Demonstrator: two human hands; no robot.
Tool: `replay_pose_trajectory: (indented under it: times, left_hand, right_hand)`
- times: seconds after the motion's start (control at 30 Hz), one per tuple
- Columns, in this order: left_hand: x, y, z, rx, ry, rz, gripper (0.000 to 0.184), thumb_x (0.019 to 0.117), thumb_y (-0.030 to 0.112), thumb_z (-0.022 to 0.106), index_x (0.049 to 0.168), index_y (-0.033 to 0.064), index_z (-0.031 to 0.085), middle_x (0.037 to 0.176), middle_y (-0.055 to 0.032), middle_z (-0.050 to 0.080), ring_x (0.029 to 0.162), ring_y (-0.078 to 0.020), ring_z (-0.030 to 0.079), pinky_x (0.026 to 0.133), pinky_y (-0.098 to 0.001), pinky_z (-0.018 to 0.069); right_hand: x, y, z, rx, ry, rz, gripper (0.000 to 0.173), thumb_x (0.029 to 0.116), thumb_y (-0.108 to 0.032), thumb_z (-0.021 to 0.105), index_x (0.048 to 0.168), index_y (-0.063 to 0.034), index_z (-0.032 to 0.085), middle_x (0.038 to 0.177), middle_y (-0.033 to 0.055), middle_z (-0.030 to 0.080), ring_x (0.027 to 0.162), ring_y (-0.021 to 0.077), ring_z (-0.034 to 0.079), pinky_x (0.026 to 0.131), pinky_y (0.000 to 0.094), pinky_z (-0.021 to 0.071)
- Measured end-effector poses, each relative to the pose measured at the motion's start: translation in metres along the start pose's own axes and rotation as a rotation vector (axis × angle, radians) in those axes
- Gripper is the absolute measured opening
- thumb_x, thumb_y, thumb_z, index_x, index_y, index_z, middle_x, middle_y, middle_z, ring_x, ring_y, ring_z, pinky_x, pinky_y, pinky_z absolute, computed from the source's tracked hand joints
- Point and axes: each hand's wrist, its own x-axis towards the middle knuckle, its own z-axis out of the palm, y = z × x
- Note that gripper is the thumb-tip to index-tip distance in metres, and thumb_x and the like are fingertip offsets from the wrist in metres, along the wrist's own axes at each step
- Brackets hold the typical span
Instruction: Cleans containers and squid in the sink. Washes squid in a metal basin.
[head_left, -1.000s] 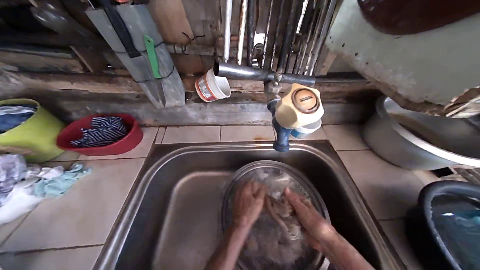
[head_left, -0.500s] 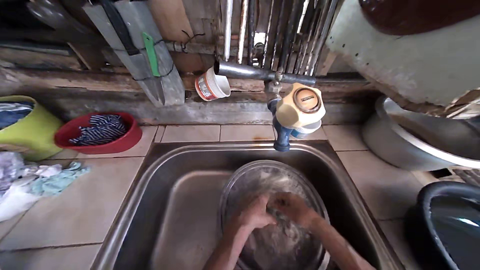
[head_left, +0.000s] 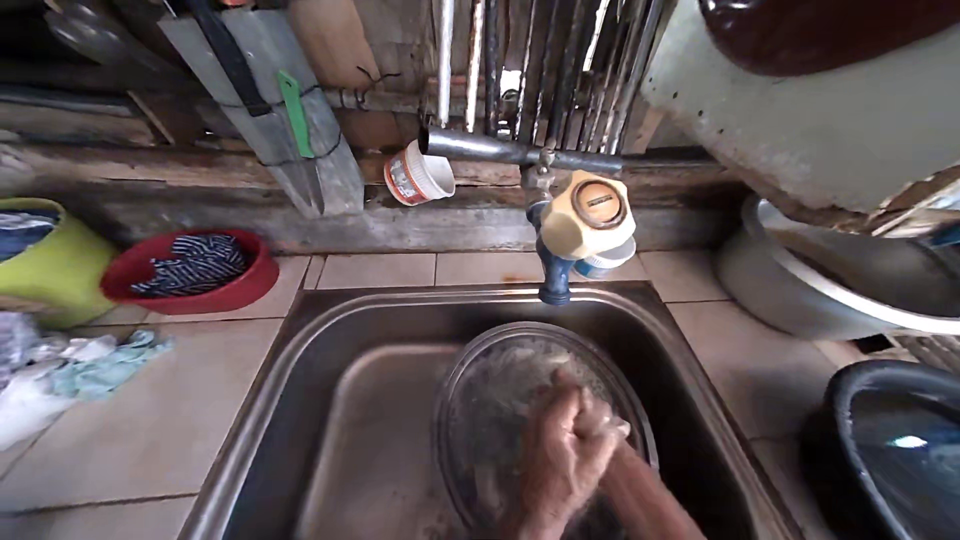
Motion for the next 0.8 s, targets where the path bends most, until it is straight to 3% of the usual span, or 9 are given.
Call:
replay_pose_trajectory:
  times: [0.17,0.27,0.33,0.43,0.57,0.6,0.67,0.77,0.8]
  left_hand:
    - [0.026,-0.034,-0.017,0.353,0.081,-0.306,0.035,0.0897,0.033,0.075,0.096,-0.001,0.076,0.085,-0.0151,0.075,0.083,-0.0289,0.074,0.079,-0.0508,0.0587]
    - [0.016,-0.017,-0.014,0.313,0.083,-0.249,0.033,0.0891,0.032,0.074,0.094,-0.001,0.076,0.081,-0.0128,0.074,0.078,-0.0254,0.073,0.076,-0.0466,0.0592]
    - [-0.004,-0.005,-0.003,0.289,0.058,-0.066,0.031,0.0833,0.031,0.076,0.088,-0.0005,0.075,0.074,-0.0097,0.072,0.068,-0.0206,0.071,0.065,-0.0406,0.0601]
    - [0.007,-0.014,-0.028,0.249,-0.088,-0.251,0.04,0.094,0.039,0.071,0.099,-0.0008,0.073,0.087,-0.0134,0.072,0.079,-0.0228,0.071,0.076,-0.0426,0.06]
    - [0.051,-0.026,-0.089,0.614,-0.386,-0.535,0.061,0.0866,0.038,0.08,0.137,0.0086,0.062,0.163,-0.0191,0.031,0.139,-0.0362,0.048,0.11,-0.0484,0.0472]
    - [0.051,-0.02,-0.092,0.702,-0.446,-0.484,0.062,0.088,0.03,0.079,0.143,0.011,0.058,0.167,-0.0188,0.023,0.145,-0.0369,0.041,0.113,-0.0462,0.0443]
    - [0.039,-0.018,-0.086,0.732,-0.538,-0.223,0.045,0.0904,0.009,0.072,0.135,0.0087,0.064,0.157,-0.0198,0.043,0.141,-0.0354,0.048,0.113,-0.0445,0.0447]
    - [0.026,-0.04,-0.064,0.62,-0.856,-0.08,0.038,0.0914,-0.003,0.062,0.127,0.0087,0.069,0.138,-0.0135,0.062,0.133,-0.0308,0.056,0.114,-0.0463,0.0434]
    - [0.025,-0.048,-0.058,0.658,-0.983,-0.142,0.039,0.0938,0.0,0.061,0.132,0.0082,0.066,0.142,-0.0137,0.059,0.137,-0.0333,0.051,0.114,-0.0511,0.0411]
  right_hand:
    - [0.0,0.029,0.011,0.305,-0.027,0.183,0.058,0.1108,-0.049,0.022,0.119,-0.0068,0.061,0.087,0.0082,0.069,0.076,0.0169,0.068,0.067,0.036,0.0587]
    - [-0.01,0.009,0.022,0.228,0.065,0.211,0.046,0.1134,-0.035,0.024,0.119,-0.0046,0.059,0.085,0.0062,0.066,0.073,0.0135,0.065,0.068,0.0311,0.0572]
    - [-0.003,0.0,0.019,0.204,0.088,0.112,0.038,0.1132,-0.022,0.029,0.098,-0.0026,0.058,0.072,0.0011,0.057,0.063,0.0069,0.056,0.065,0.0227,0.0506]
    - [0.008,0.015,-0.012,0.14,-0.067,0.036,0.048,0.1126,-0.037,0.028,0.092,-0.0075,0.06,0.068,0.0015,0.061,0.06,0.0101,0.062,0.058,0.0279,0.0555]
    - [-0.002,-0.027,-0.055,-0.64,-0.173,0.037,0.043,0.1099,-0.032,0.04,0.145,-0.0091,0.049,0.131,0.014,0.061,0.112,0.0266,0.066,0.087,0.0451,0.0596]
    - [-0.003,-0.035,-0.056,-0.972,-0.163,0.036,0.048,0.1093,-0.031,0.046,0.152,-0.0095,0.045,0.146,0.0173,0.053,0.126,0.0315,0.06,0.099,0.0487,0.0542]
    - [-0.006,-0.034,-0.044,-1.479,-0.036,-0.044,0.044,0.1041,-0.025,0.056,0.147,-0.0146,0.055,0.153,0.0236,0.045,0.133,0.0444,0.052,0.103,0.0575,0.0501]
    - [-0.003,-0.002,-0.027,-1.58,0.096,-0.428,0.035,0.0961,-0.017,0.066,0.13,-0.006,0.066,0.133,0.0258,0.061,0.111,0.0443,0.067,0.085,0.0552,0.0592]
    - [0.0,0.009,-0.023,-1.54,-0.009,-0.442,0.04,0.0959,-0.019,0.067,0.133,-0.0041,0.063,0.132,0.0247,0.062,0.113,0.0426,0.066,0.091,0.0554,0.0571]
